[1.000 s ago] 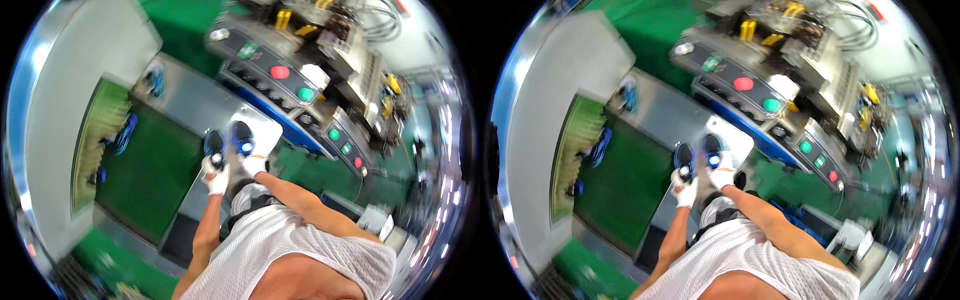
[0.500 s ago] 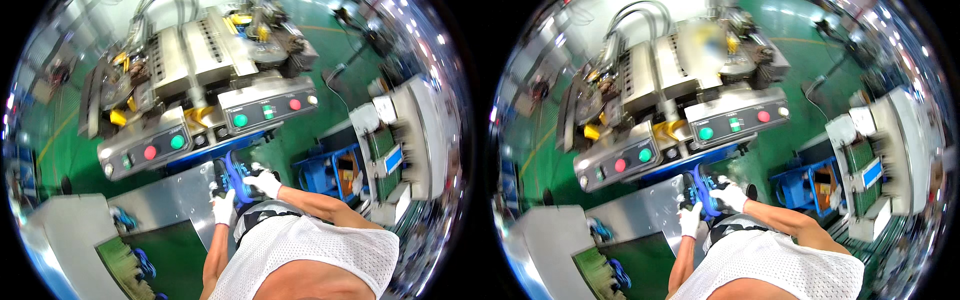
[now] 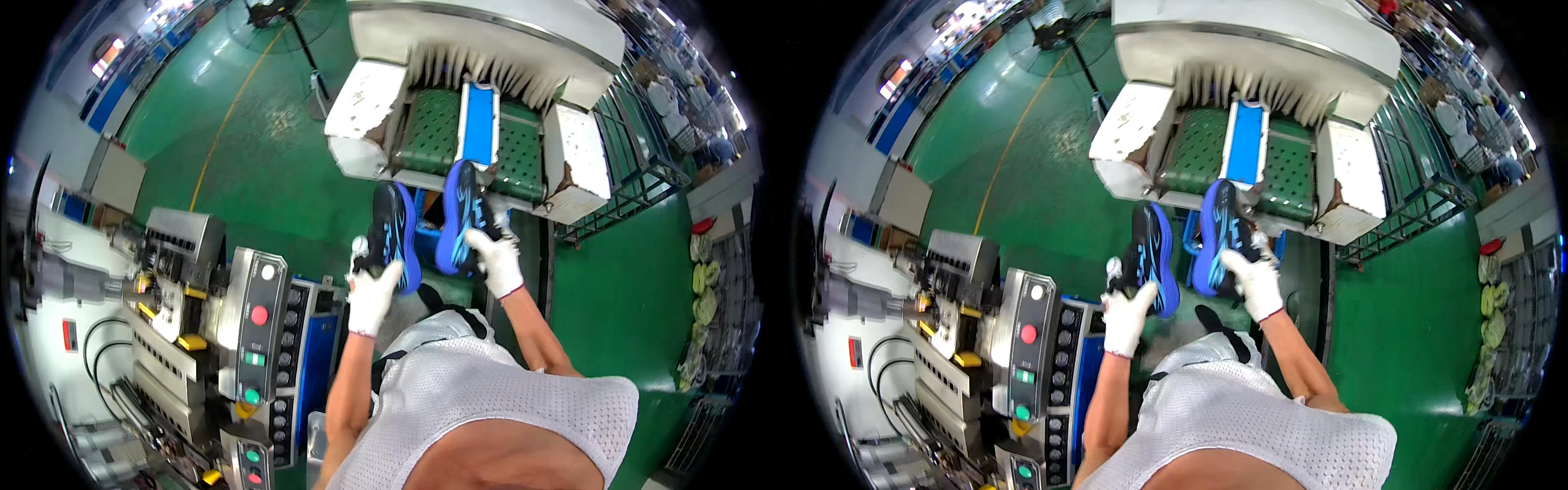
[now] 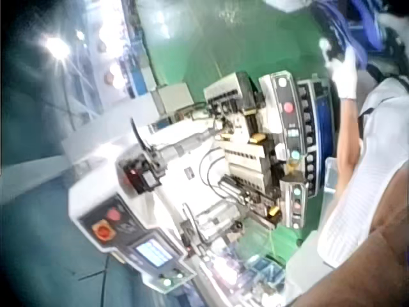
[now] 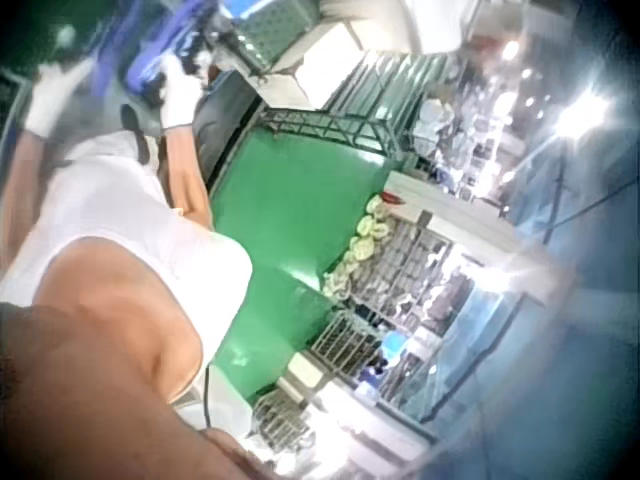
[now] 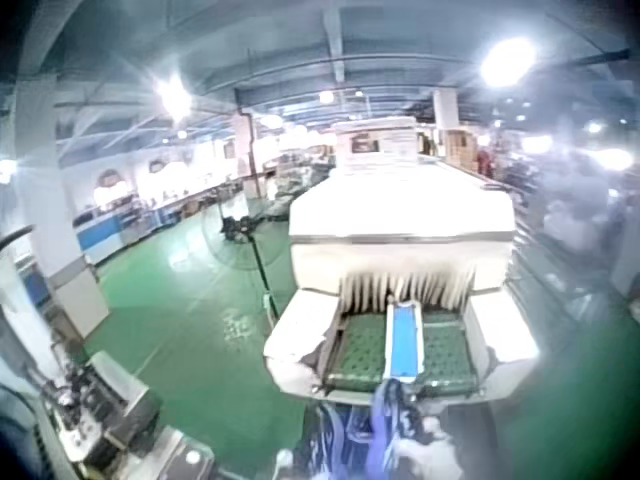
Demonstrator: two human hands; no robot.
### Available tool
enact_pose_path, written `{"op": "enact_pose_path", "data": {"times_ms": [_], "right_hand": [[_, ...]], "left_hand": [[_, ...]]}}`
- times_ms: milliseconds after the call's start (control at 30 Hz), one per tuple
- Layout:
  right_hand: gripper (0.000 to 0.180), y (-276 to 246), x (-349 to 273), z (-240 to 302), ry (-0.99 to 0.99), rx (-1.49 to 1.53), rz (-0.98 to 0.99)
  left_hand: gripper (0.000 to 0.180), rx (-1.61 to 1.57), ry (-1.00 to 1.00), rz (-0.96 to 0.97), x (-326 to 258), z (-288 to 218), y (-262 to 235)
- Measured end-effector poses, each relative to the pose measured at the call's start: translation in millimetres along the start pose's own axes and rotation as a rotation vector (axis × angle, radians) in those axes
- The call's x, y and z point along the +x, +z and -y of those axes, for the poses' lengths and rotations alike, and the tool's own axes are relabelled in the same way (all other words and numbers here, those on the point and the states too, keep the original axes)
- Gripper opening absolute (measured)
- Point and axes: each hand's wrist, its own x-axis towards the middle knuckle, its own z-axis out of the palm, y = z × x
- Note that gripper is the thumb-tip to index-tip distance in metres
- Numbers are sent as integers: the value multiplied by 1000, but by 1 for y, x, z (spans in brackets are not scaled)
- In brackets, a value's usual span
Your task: The person repeatedly picks up blue and black sneakers from a green table and places them into a metal shoe assembly machine. They operate the machine's controls to process the shoes, then remove them and return them to the table. The cycle of picking, inserting, processing, and removing is repeated continuously throughout the clip.
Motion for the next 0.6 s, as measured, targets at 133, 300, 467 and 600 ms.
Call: {"op": "enact_pose_path", "data": {"times_ms": [133, 300, 467, 600], "right_hand": [[64, -51, 82, 61, -343, -268, -373], [90, -71, 213, 96, -652, -729, -494], [79, -56, 283, 150, -482, -946, -437], [74, -26, 277, 150, -932, -923, -531]], "left_hand": [[71, -84, 370, 94, 114, -97, 50], [78, 201, 489, -10, 252, -147, 166], [79, 186, 446, 37, 306, -189, 196], [70, 41, 546, -38, 279, -161, 164]]}}
